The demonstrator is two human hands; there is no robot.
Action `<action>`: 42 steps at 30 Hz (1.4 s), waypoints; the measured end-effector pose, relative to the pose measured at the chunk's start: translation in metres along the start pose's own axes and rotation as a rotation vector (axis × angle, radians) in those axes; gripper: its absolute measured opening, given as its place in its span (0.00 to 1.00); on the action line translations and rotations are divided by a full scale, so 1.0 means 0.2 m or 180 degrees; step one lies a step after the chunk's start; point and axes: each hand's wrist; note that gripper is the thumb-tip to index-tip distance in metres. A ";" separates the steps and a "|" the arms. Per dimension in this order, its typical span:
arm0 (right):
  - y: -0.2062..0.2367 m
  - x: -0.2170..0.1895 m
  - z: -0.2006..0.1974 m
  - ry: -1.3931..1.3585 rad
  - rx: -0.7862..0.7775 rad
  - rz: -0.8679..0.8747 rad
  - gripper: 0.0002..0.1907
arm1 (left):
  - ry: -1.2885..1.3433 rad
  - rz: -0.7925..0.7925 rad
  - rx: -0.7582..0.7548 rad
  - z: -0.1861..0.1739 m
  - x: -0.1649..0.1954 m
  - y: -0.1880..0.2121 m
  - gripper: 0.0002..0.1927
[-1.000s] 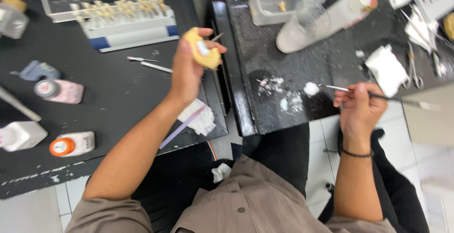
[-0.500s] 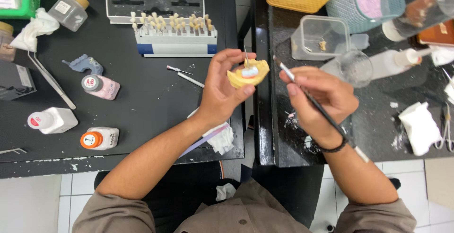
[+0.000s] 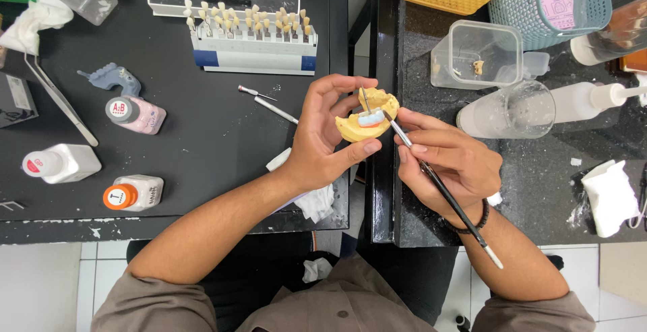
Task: The person holds a plaster dental model with a partial denture in one hand and uses a fine brush to apply and shape white ceramic material on the denture teeth. They periodically reload material from the bench, rotate the model to reach different surfaces, and wipe the brush on a tissue.
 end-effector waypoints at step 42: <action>0.05 -0.01 -0.02 -0.0252 0.0039 0.0324 0.11 | -0.0226 0.0104 -0.0128 -0.01 0.00 0.01 0.38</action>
Point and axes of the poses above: each hand's wrist, its own y-axis away from the middle knuckle, its own z-axis out of the palm, x = y × z, and after that the axes turned 1 degree about y, right-handed
